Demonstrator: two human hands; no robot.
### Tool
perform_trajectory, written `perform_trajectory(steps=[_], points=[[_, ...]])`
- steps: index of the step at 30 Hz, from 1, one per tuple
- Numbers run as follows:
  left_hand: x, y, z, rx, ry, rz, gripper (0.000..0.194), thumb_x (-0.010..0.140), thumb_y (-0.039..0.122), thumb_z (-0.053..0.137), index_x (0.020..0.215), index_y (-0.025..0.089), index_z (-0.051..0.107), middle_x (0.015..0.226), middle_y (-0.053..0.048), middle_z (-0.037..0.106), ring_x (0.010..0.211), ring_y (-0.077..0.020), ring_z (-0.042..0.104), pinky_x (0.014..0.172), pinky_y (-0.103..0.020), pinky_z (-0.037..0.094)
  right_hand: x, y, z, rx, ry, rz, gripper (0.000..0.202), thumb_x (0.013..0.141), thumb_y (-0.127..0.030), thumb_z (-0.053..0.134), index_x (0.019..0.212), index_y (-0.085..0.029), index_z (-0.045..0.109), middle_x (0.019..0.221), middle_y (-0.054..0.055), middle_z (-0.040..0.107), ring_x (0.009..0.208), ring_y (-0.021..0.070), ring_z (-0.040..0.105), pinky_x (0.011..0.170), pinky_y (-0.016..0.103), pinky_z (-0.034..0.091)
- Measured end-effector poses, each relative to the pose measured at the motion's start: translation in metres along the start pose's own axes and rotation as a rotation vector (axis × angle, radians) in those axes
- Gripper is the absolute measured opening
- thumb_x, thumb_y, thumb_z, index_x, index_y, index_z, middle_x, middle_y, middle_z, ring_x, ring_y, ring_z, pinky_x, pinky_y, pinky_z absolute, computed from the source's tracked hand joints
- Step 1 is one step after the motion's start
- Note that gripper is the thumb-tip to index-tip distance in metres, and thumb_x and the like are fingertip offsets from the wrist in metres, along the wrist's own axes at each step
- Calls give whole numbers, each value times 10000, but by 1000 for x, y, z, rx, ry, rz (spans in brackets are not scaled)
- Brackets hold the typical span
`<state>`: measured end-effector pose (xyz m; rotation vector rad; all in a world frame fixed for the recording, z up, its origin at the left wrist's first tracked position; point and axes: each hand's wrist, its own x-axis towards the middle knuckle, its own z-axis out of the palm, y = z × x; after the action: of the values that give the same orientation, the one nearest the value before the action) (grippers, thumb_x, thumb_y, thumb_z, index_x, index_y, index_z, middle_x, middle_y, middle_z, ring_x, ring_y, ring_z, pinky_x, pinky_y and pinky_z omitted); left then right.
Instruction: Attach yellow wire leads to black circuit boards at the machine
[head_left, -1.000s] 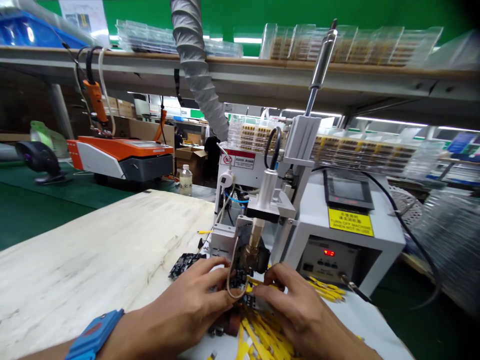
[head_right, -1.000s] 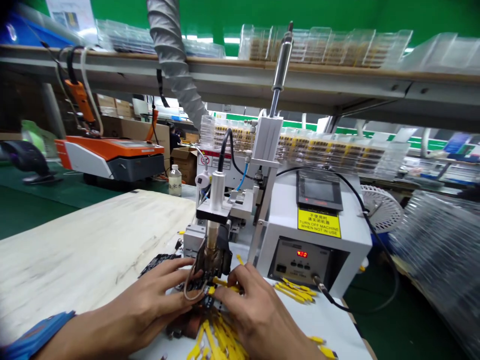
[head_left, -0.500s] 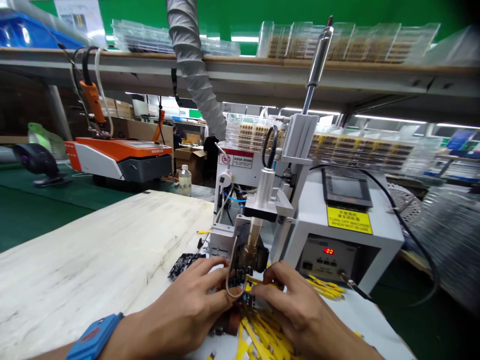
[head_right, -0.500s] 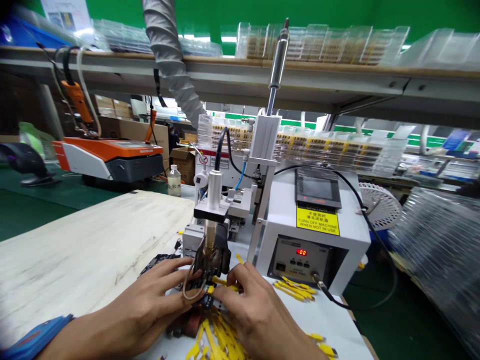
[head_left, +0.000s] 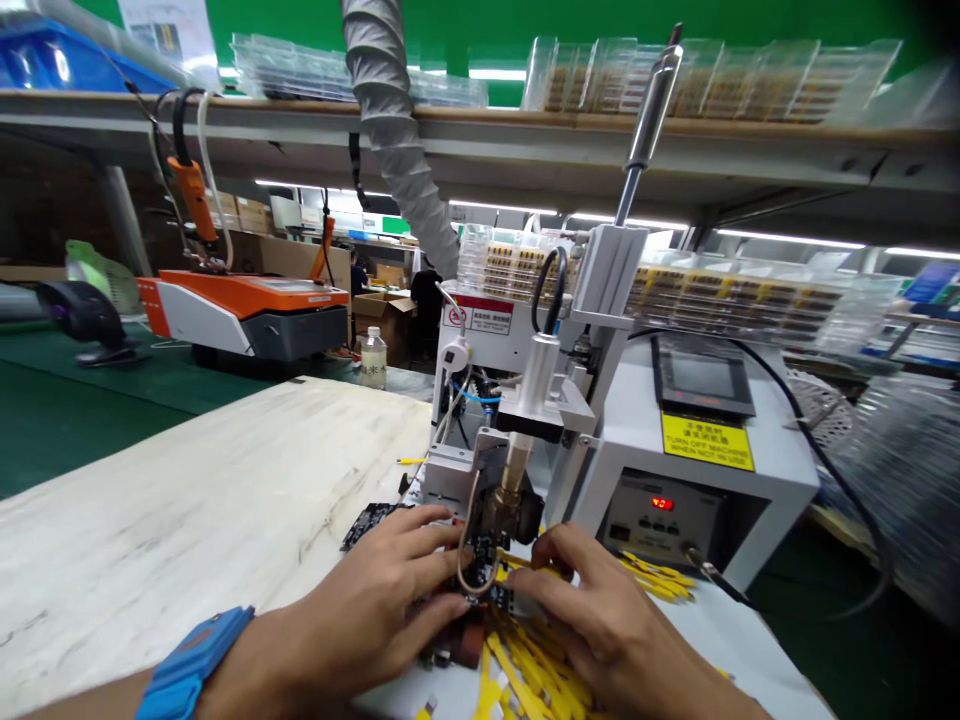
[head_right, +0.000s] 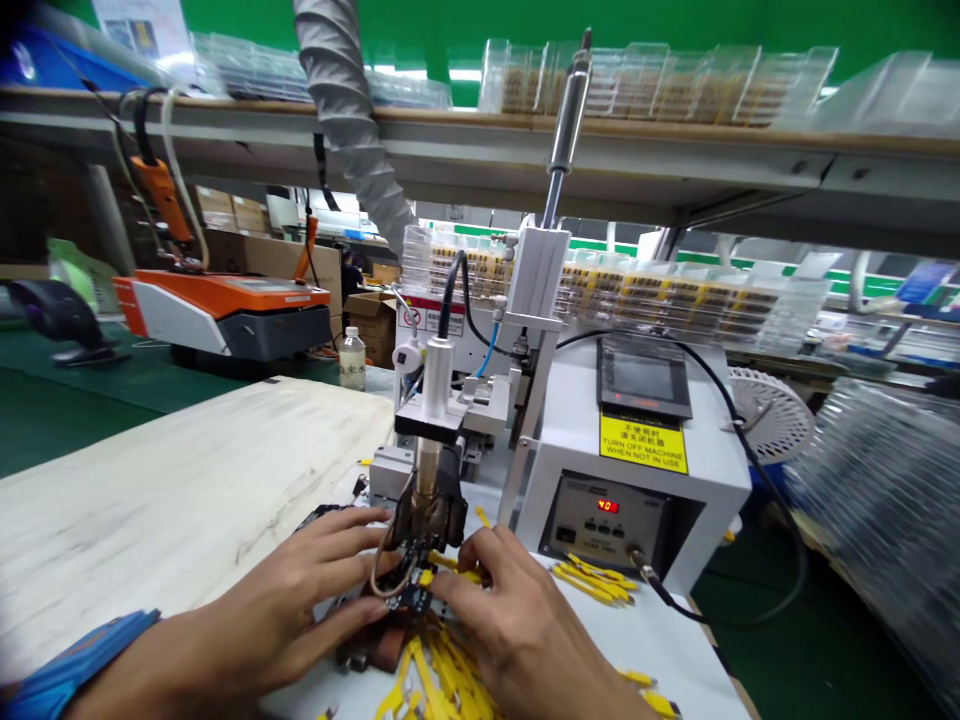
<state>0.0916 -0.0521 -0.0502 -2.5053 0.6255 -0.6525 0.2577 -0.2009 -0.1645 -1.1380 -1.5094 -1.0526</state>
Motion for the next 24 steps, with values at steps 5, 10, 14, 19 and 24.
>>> perform_trajectory(steps=[5,10,14,19,24], points=[[1,1,-3,-19,-1,-21,271,883,162,573,1150,185,614,1143,-66,669,1112,-228,601,1045,-423,437,-4,3,2,-20,-19,6,274,911,-120,437,1052,-186,663,887,110,569,767,204,557,610,317,511],[2,3,-4,-40,-17,-49,191,894,192,561,1066,175,643,1111,-88,678,1085,-233,611,1041,-426,431,-8,6,5,-30,-37,18,278,890,-88,434,1035,-180,653,881,104,558,767,198,558,622,317,512],[3,3,-6,-84,-58,-75,192,893,212,573,1054,155,662,1115,-96,679,1103,-241,598,1063,-422,396,-7,4,5,-41,-29,14,265,896,-101,445,1047,-198,640,920,97,558,799,200,565,632,312,507],[7,-15,-25,-183,-220,-277,421,898,508,571,1146,181,666,1214,-95,642,1133,-246,569,1021,-359,407,-3,3,1,-37,-55,3,264,898,-101,434,1021,-194,649,900,103,571,776,204,576,596,305,513],[-5,-59,-58,-95,-376,-559,497,909,611,483,881,189,743,906,-93,717,811,-238,663,742,-311,490,-4,3,-1,-41,-84,3,271,888,-85,428,1004,-177,655,879,122,567,757,223,592,574,336,535]])
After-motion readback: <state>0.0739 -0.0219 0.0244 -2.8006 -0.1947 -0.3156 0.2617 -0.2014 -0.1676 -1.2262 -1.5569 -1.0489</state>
